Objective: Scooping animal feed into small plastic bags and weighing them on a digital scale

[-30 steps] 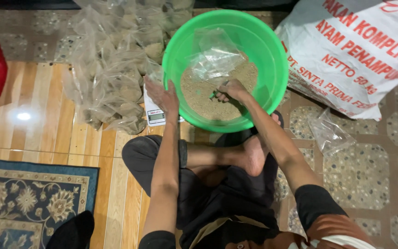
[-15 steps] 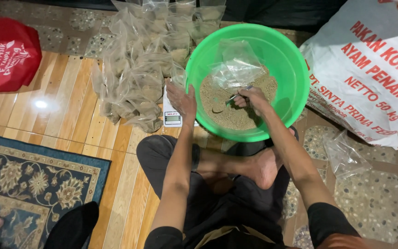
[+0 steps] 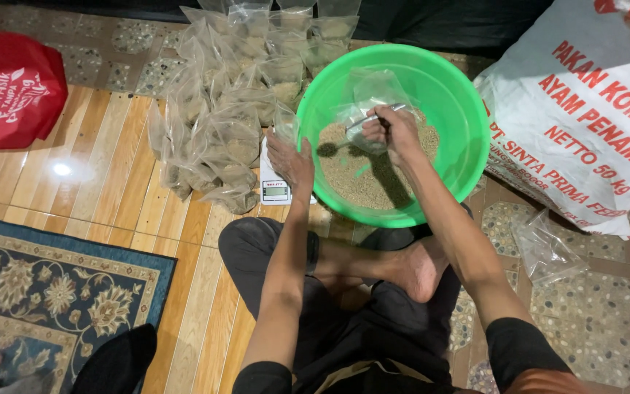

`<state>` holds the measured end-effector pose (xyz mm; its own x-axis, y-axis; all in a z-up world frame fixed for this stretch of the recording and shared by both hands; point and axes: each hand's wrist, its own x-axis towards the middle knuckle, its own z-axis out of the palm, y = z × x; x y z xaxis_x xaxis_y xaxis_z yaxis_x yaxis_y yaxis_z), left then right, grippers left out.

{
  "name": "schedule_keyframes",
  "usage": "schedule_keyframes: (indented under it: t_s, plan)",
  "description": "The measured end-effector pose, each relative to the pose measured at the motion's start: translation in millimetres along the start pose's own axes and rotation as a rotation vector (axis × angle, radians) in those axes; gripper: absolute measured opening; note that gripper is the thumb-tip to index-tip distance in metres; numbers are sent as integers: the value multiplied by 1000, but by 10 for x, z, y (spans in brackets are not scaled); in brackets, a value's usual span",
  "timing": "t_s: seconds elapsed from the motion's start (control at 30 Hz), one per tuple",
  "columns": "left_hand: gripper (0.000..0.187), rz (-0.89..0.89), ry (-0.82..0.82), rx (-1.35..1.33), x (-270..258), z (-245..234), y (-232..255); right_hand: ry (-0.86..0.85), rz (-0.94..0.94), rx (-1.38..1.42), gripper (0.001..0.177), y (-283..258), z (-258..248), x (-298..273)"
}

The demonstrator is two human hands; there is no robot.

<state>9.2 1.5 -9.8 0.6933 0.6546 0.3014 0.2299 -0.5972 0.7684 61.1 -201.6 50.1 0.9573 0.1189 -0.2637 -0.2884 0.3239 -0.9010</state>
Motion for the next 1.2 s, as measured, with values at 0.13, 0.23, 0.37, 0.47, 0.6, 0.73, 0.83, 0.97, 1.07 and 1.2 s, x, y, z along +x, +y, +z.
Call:
schedule_keyframes:
  t_s: [0.13,0.23,0.37,0.47,0.6,0.73,0.83,0.97,1.07,1.2]
  plan:
    - [84,-8,-7,2,6,47,-50,-4,-9,61,23,-105,229,25]
    - [82,-17,2,13,10,66,-55,21,-42,111,22,-132,392,-2]
    - [82,-23,-1,18,14,75,-60,35,-51,135,22,-138,530,-6]
    - [81,-22,2,13,8,50,-23,38,-56,137,22,-130,613,-11]
    - [81,-16,21,12,19,41,-3,39,-79,116,24,-88,708,7]
    - [81,-16,24,12,22,72,-30,41,-83,96,23,-56,800,28]
    - [81,-9,34,28,18,72,-36,40,-93,85,23,-15,840,57]
    - [81,-2,32,11,15,34,-2,51,-139,15,22,-5,936,39]
    - [81,3,27,11,21,79,-59,27,-191,-96,20,-33,1063,-53]
    - [80,17,31,1,3,16,-8,-42,-271,-192,21,-73,1185,-227]
